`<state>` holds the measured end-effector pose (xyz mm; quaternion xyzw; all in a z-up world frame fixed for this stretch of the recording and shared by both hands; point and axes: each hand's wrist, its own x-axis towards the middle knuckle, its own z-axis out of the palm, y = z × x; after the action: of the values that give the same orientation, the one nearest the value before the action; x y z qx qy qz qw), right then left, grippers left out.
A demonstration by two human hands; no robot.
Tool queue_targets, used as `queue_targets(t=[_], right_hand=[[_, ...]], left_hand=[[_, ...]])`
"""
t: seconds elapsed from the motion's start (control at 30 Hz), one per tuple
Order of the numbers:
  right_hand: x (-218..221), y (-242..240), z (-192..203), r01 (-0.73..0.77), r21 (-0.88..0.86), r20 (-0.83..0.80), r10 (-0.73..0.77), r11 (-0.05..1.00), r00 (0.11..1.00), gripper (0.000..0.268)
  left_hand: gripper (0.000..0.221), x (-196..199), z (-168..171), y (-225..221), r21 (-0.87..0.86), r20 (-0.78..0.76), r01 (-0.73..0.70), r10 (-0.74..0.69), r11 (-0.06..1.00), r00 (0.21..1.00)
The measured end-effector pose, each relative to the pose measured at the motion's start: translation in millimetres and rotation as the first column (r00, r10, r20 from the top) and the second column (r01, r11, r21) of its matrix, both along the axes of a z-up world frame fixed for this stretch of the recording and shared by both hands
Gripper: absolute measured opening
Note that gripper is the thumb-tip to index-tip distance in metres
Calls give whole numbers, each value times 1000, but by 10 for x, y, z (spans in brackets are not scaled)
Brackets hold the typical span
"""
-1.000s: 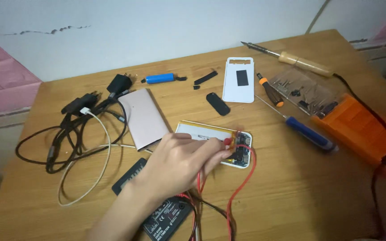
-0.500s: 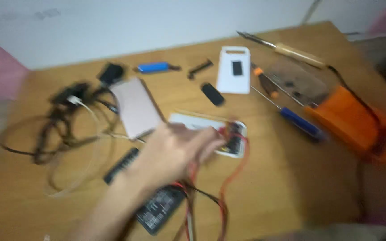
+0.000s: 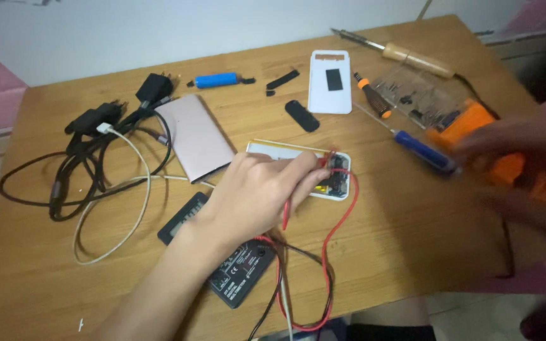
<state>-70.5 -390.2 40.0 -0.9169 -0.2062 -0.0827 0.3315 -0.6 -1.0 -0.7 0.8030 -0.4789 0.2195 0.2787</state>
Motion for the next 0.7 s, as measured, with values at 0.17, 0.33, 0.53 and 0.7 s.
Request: queue_targets(t=[0.17, 0.33, 0.53, 0.7], right_hand=[[304, 1194, -190, 142, -324, -81, -177, 936, 981, 49], [666, 1569, -315, -329, -427, 375, 496, 842, 783, 14], [1006, 1568, -469, -430, -255, 393, 499, 866, 772, 15], [965, 1605, -390, -434, -276, 415, 514, 857, 751, 14]], left_hand=[[18, -41, 70, -27, 27, -16, -23, 23, 999, 1000], [17, -44, 70, -48, 71, 19, -46, 44, 996, 999], [13, 81, -153, 7, 81, -71, -122, 128, 989, 989], [11, 75, -139, 19, 115, -96, -117, 128, 986, 987]])
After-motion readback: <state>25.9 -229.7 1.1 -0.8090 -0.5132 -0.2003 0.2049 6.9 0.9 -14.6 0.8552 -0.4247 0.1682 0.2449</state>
